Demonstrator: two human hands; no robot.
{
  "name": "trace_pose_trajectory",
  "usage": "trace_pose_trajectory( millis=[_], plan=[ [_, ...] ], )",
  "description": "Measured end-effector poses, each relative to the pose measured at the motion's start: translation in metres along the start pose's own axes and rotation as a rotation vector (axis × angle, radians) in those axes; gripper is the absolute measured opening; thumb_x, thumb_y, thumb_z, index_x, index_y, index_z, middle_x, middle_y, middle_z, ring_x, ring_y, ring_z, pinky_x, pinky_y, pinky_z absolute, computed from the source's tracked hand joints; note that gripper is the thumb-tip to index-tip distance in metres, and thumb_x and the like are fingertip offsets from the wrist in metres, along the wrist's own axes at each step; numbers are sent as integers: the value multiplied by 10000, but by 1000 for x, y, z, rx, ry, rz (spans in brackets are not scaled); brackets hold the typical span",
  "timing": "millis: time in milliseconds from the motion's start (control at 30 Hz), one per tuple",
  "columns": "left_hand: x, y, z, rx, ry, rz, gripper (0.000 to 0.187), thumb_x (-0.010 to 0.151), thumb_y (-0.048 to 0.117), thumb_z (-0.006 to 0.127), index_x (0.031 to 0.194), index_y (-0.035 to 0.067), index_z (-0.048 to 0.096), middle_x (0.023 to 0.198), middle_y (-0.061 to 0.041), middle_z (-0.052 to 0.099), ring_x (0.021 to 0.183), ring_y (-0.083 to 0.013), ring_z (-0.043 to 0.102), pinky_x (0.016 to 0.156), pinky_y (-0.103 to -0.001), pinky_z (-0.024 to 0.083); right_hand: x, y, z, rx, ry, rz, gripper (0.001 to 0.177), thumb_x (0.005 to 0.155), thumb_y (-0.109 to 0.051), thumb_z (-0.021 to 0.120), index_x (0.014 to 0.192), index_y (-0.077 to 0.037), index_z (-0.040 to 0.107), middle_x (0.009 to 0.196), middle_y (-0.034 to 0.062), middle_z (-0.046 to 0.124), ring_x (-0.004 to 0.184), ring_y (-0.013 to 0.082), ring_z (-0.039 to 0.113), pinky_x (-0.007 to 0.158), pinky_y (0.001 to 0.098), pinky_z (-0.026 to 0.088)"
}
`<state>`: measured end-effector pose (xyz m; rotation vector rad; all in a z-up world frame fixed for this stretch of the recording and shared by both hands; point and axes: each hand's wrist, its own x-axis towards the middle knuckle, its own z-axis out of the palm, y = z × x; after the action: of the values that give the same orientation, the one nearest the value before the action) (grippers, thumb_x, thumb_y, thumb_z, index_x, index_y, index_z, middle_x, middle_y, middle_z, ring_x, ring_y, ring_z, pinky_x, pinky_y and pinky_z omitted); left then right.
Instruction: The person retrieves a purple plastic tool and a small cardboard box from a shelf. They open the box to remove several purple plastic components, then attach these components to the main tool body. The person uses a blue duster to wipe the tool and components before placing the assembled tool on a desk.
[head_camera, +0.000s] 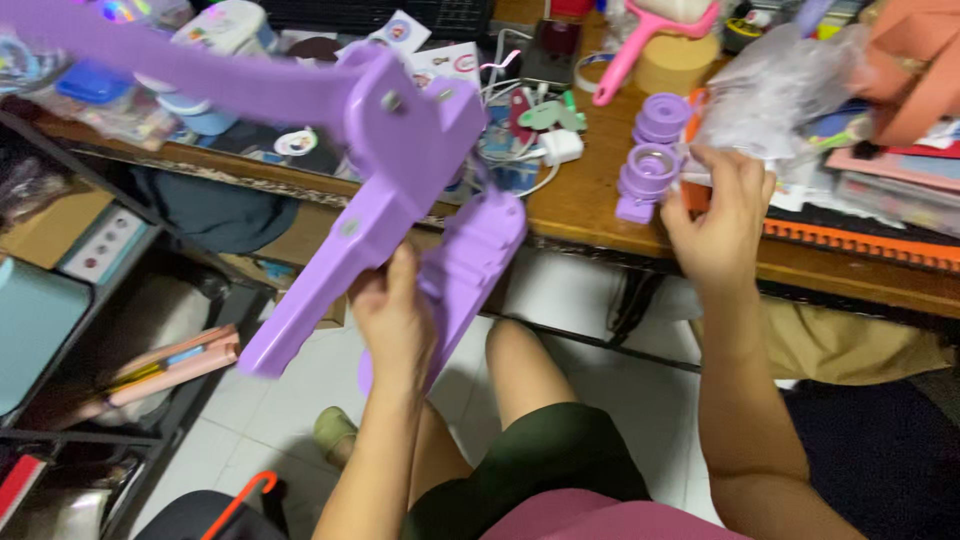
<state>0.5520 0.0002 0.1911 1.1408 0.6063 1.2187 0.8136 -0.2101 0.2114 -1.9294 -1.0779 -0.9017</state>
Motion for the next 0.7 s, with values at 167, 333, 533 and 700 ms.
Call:
trace_pose_trajectory(
  millis=[167, 333, 533, 700],
  plan=[
    [0, -32, 79, -212, -164, 126, 242, 1015, 121, 668, 1192, -39, 627, 1126, -36, 662, 1023, -122, 591, 947, -278, 471, 34, 64, -9, 253, -379, 156, 563, 834, -140, 712, 1380, -33, 634, 1241, 189, 640, 1172, 338, 578, 995, 433, 481],
    [-3, -57, 124, -102, -163, 111, 318, 1017, 152, 661, 1256, -53, 616, 1213, -61, 645, 1110, -148, 580, 1025, -285, 437, 55, 75, 7, 272, -558, -1, 916, 683, -239, 861, 1479, 22, 489, 1347, 263, 610, 1199, 411, 564, 1054, 477, 436],
    [-8, -78, 147, -128, -160, 30, 405, 1011, 198, 662, 1286, -91, 594, 1282, -93, 634, 1168, -163, 568, 1061, -288, 408, 62, 63, 29, 177, -715, 153, 1007, 637, -305, 921, 1492, -22, 470, 1234, 277, 636, 1120, 430, 598, 984, 458, 477],
    [-3, -83, 156, -30, -155, 33, 416, 1024, 236, 650, 1284, -86, 609, 1296, -99, 641, 1181, -174, 564, 1067, -289, 400, 66, 73, 29, 269, -700, 172, 910, 634, -271, 908, 1427, -33, 530, 1202, 218, 680, 1101, 368, 649, 949, 425, 506]
  ],
)
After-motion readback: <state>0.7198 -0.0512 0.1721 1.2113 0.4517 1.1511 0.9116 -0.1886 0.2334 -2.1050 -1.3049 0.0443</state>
